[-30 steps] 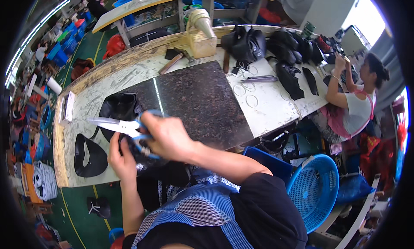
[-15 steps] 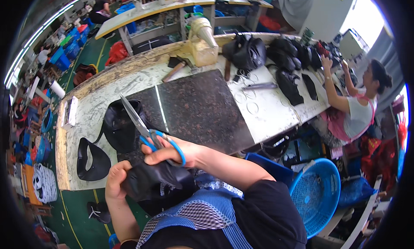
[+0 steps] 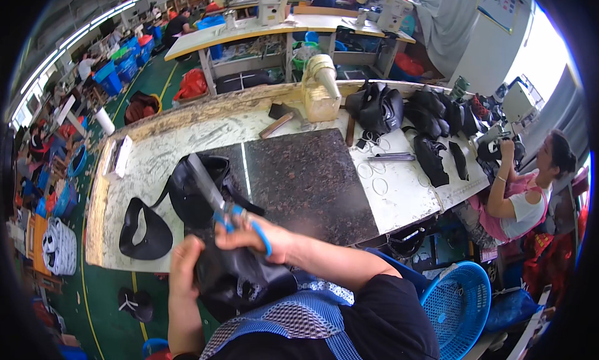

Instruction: The person trims excess material from leather shoe components and shoe uppers using scissors.

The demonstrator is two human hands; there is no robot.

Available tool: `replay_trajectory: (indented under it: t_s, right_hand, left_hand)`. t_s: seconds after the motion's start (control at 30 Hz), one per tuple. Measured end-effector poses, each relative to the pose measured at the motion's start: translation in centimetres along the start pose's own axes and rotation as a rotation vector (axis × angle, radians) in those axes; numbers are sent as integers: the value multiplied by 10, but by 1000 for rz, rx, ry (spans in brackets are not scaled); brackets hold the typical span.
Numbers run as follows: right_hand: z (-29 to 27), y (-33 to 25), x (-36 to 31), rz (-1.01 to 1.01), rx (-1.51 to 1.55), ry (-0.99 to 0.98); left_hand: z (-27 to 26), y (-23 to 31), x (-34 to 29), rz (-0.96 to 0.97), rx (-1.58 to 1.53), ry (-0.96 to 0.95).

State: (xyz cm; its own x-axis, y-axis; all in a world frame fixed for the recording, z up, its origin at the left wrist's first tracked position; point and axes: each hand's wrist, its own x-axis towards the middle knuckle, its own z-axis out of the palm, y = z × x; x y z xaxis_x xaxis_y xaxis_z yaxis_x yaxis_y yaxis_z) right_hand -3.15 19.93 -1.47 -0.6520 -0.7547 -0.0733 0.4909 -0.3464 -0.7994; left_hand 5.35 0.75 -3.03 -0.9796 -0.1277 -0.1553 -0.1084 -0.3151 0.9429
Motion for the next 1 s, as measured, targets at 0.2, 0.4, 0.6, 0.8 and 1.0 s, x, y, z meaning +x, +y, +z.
replay_trajectory:
  t_s: [0.2, 0.4, 0.6, 0.8, 1.0]
  right_hand:
    - [-16, -50, 29, -426, 137, 224]
    - [18, -30, 52, -479, -147, 306]
    - [36, -22, 46, -448, -286, 206]
    - [42, -25, 46, -446, -524, 303]
    - [-9, -33, 27, -829, -1536, 149]
  left_hand:
    - [-27, 35, 4, 752, 165, 237]
    - [-11, 37, 7, 942, 741, 235]
    - [-22, 36, 5, 629, 459, -131]
    - [-20, 42, -9, 430, 99, -89]
    - [-21, 48, -9, 522, 175, 34]
